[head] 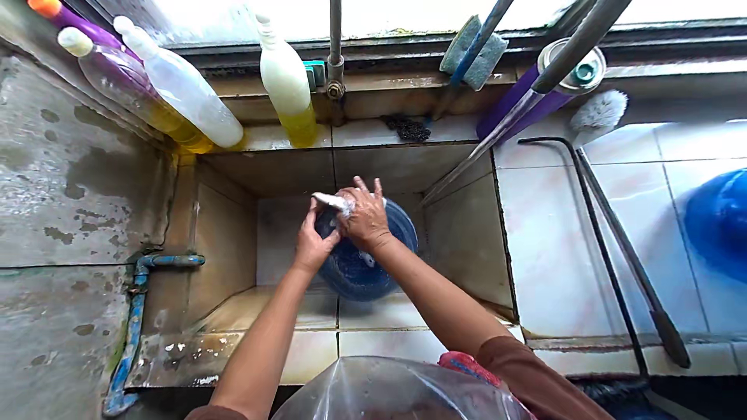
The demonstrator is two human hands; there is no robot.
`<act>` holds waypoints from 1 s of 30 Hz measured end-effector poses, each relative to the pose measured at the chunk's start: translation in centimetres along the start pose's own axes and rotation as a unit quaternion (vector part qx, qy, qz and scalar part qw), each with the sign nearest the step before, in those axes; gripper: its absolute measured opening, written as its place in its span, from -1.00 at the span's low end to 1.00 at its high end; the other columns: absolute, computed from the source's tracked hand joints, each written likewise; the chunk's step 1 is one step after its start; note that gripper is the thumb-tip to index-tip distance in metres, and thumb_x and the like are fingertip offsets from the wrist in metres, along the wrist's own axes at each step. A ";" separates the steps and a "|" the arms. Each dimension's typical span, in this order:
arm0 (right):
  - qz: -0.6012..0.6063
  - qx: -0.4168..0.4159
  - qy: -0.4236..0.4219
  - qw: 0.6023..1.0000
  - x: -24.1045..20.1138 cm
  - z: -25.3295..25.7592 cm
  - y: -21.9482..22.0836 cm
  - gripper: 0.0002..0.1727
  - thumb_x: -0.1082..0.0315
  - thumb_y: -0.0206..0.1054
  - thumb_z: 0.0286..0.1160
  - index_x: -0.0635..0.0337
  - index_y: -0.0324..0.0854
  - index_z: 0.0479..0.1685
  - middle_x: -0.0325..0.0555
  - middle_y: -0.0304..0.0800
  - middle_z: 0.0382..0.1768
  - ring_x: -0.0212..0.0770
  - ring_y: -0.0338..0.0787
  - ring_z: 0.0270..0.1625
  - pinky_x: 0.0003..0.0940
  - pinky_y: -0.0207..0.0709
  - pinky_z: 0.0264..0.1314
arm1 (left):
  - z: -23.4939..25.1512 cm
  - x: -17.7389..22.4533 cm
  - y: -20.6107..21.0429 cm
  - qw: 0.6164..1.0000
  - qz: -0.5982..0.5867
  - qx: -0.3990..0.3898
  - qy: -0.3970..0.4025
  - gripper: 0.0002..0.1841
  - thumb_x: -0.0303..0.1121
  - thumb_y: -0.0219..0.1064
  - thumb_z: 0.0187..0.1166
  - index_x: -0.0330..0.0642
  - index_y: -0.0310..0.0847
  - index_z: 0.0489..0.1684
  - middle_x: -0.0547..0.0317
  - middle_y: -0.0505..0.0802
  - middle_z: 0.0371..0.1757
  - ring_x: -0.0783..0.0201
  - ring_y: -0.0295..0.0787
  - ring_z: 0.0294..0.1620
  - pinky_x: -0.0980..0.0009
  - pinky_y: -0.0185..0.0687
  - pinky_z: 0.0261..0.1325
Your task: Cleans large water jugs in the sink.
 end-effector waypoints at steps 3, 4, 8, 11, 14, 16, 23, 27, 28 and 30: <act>-0.036 -0.014 0.120 0.992 2.6 1.5 -0.7 -0.52 0.10 0.04 0.67 0.12 0.72 0.32 0.02 0.74 0.42 0.24 0.37 0.74 0.60 -0.22 0.74 | -5.0 -1.5 2.7 0.996 -0.018 0.061 -0.070 0.39 -0.05 0.73 0.09 -0.34 -0.34 0.90 -0.44 -0.18 0.89 -0.16 -0.16 0.92 0.09 0.07 0.86; -0.036 -0.013 0.112 0.993 2.5 1.4 -0.6 -0.51 0.10 0.04 0.66 0.13 0.72 0.33 0.02 0.73 0.43 0.25 0.36 0.74 0.58 -0.21 0.75 | -5.6 -1.9 3.1 0.994 -0.029 0.054 -0.086 0.45 -0.06 0.74 0.06 -0.37 -0.46 0.89 -0.50 -0.26 0.87 -0.19 -0.24 0.92 0.10 -0.01 0.88; 0.021 -0.002 -0.093 0.995 -2.7 -1.2 0.7 -0.63 0.12 0.21 0.60 0.15 0.81 0.07 0.00 0.86 0.22 0.19 0.50 0.66 0.38 -0.03 0.81 | -2.4 -0.4 1.5 0.997 -0.001 -0.059 -0.039 -0.03 -0.24 0.72 0.12 -0.48 0.29 0.59 -0.34 0.60 0.50 0.05 0.55 0.55 0.16 0.49 0.60; 0.000 0.003 -0.037 0.999 -1.4 -0.1 0.1 -0.62 0.14 0.16 0.65 0.13 0.80 0.11 -0.03 0.86 0.25 0.19 0.49 0.67 0.50 -0.12 0.78 | -2.2 -1.0 0.9 0.997 0.014 -0.021 -0.070 0.11 -0.18 0.67 0.25 -0.43 0.00 0.81 -0.31 0.32 0.77 0.02 0.27 0.79 0.11 0.25 0.78; -0.040 -0.018 0.068 0.997 0.6 0.8 -0.7 -0.54 0.12 0.10 0.65 0.21 0.74 0.23 0.07 0.78 0.37 0.24 0.39 0.73 0.54 -0.23 0.78 | -4.2 -3.2 2.0 0.988 -0.066 -0.002 -0.140 0.35 -0.15 0.73 0.09 -0.41 -0.31 0.88 -0.39 0.04 0.86 -0.01 0.09 0.86 0.20 0.21 0.80; -0.005 0.001 -0.017 1.000 -1.5 -0.9 0.1 -0.60 0.11 0.24 0.53 0.26 0.80 0.01 0.11 0.85 0.18 0.21 0.52 0.63 0.40 -0.08 0.82 | -3.9 -3.5 2.5 0.989 -0.081 -0.011 -0.125 0.25 -0.22 0.74 -0.01 -0.46 -0.06 0.79 -0.36 0.40 0.68 0.08 0.40 0.69 0.26 0.41 0.68; 0.019 -0.003 0.115 0.993 4.4 -1.2 -2.6 -0.58 0.13 0.17 0.65 0.06 0.77 0.31 -0.06 0.81 0.36 0.13 0.45 0.71 0.62 -0.19 0.73 | -0.9 -4.5 2.8 0.976 -0.174 -0.001 -0.131 0.27 -0.14 0.70 -0.10 -0.25 0.02 0.85 -0.18 0.39 0.75 0.10 0.37 0.72 0.12 0.48 0.63; 0.322 0.003 0.457 0.829 15.2 -8.5 -3.9 -0.40 -0.08 -0.04 0.82 0.18 0.50 0.53 0.23 0.72 0.25 0.13 0.73 0.24 0.23 0.56 0.29 | -0.2 -3.6 3.8 0.951 -0.261 0.034 -0.165 0.11 -0.37 0.66 0.04 -0.19 0.07 0.80 -0.19 0.64 0.48 0.06 0.70 0.39 0.10 0.74 0.34; 0.353 0.038 0.495 0.793 16.5 -10.2 -3.9 -0.40 -0.08 0.00 0.81 0.22 0.53 0.46 0.25 0.73 0.17 0.12 0.73 0.16 0.19 0.58 0.21 | 0.1 -2.9 4.7 0.949 -0.264 0.027 -0.168 0.12 -0.40 0.66 0.06 -0.19 0.04 0.82 -0.21 0.62 0.51 0.03 0.67 0.42 0.08 0.72 0.36; 0.361 0.098 0.536 0.757 17.9 -12.1 -5.2 -0.44 -0.03 0.04 0.81 0.29 0.59 0.36 0.22 0.75 0.05 0.05 0.74 0.04 0.09 0.60 0.14 | 0.6 -1.5 6.8 0.951 -0.259 0.005 -0.168 0.13 -0.41 0.66 0.08 -0.19 0.02 0.83 -0.24 0.58 0.55 -0.01 0.62 0.48 0.05 0.69 0.39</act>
Point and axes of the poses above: each hand's wrist, its own z-axis towards the middle knuckle, its own y-axis out of the palm, x = y × z, the point moved 5 cm from there along z, towards the middle knuckle
